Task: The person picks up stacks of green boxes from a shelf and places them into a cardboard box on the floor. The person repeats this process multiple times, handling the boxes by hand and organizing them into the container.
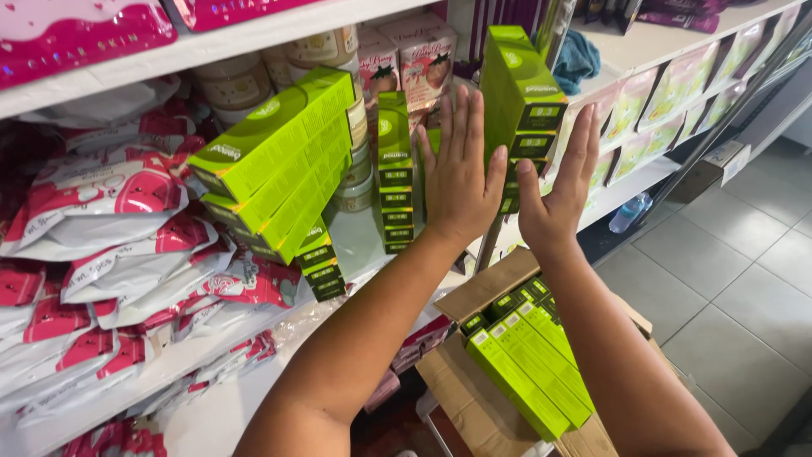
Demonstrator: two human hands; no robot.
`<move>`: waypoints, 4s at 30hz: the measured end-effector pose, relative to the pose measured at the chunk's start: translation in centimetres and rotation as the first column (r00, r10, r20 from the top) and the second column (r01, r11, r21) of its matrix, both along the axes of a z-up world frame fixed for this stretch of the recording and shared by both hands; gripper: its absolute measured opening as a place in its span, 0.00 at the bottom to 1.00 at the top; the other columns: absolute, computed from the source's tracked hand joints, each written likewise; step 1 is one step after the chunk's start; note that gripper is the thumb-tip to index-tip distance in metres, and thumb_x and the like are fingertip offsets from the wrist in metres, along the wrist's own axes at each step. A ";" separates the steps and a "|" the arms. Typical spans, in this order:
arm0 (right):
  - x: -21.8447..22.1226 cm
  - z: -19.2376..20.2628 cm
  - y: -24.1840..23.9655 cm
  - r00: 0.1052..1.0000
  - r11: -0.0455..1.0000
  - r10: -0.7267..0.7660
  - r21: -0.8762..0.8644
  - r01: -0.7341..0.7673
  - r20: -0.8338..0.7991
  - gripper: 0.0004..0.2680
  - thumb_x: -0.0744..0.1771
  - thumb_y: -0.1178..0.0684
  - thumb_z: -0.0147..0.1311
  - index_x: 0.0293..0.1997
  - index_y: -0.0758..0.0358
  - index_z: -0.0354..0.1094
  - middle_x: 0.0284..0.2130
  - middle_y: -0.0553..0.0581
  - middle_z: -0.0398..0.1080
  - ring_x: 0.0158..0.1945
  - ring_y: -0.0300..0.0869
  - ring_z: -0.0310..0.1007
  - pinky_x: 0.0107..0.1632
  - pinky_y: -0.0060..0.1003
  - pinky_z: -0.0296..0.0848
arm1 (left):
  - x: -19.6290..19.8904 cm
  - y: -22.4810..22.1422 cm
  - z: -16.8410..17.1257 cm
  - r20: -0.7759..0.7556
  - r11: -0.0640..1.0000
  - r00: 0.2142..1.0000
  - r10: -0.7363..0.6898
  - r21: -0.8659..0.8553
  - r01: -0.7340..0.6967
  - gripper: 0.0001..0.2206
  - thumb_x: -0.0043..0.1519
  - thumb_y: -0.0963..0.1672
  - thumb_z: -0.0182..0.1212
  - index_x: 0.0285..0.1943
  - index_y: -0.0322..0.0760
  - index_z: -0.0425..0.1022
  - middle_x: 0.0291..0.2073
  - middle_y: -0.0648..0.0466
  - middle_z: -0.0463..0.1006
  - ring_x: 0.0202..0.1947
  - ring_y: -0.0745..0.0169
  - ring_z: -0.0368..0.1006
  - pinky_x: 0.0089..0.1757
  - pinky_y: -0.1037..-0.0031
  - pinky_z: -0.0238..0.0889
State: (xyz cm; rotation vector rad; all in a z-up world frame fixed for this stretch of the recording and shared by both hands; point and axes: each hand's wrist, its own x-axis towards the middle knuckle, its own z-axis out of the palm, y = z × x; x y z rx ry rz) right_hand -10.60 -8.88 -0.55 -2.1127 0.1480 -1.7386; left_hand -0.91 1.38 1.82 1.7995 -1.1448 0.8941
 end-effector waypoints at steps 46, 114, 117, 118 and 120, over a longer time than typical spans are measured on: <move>-4.0 8.3 16.2 0.986 0.946 0.167 -0.278 -0.165 -0.016 0.25 0.70 0.55 0.59 0.78 0.62 0.54 0.78 0.65 0.46 0.83 0.59 0.42 0.82 0.57 0.40 | -8.1 21.4 8.1 0.271 0.927 0.889 0.369 -0.040 -0.373 0.31 0.72 0.51 0.52 0.83 0.47 0.47 0.82 0.42 0.41 0.82 0.31 0.31 0.71 0.27 0.20; 15.7 38.7 46.7 0.870 0.841 0.233 -0.540 0.044 0.434 0.29 0.65 0.50 0.60 0.76 0.61 0.54 0.75 0.73 0.42 0.77 0.69 0.39 0.74 0.64 0.46 | 7.7 54.9 37.6 0.671 0.788 0.444 0.594 -0.374 -0.489 0.40 0.64 0.50 0.58 0.83 0.40 0.39 0.80 0.37 0.36 0.81 0.32 0.32 0.71 0.38 0.32; 15.7 40.8 47.7 0.862 0.836 0.197 -0.539 0.101 0.467 0.28 0.66 0.50 0.60 0.76 0.62 0.54 0.75 0.74 0.42 0.77 0.68 0.40 0.74 0.64 0.46 | 8.4 56.4 40.4 0.686 0.764 0.395 0.611 -0.382 -0.520 0.38 0.66 0.49 0.56 0.83 0.42 0.40 0.81 0.42 0.37 0.81 0.36 0.32 0.73 0.43 0.33; 15.9 41.4 48.1 0.859 0.837 0.194 -0.536 0.106 0.473 0.28 0.66 0.50 0.60 0.76 0.62 0.54 0.75 0.74 0.42 0.77 0.68 0.40 0.74 0.64 0.46 | 8.8 56.9 41.2 0.690 0.766 0.392 0.609 -0.383 -0.516 0.38 0.66 0.49 0.56 0.83 0.42 0.40 0.81 0.42 0.37 0.81 0.36 0.32 0.73 0.43 0.33; 16.2 42.5 48.8 0.856 0.847 0.166 -0.515 0.131 0.490 0.28 0.66 0.50 0.60 0.77 0.61 0.54 0.75 0.73 0.42 0.77 0.68 0.41 0.74 0.63 0.47 | 9.7 57.8 42.7 0.694 0.748 0.365 0.620 -0.384 -0.541 0.37 0.68 0.50 0.55 0.84 0.41 0.38 0.81 0.43 0.35 0.81 0.39 0.31 0.73 0.44 0.32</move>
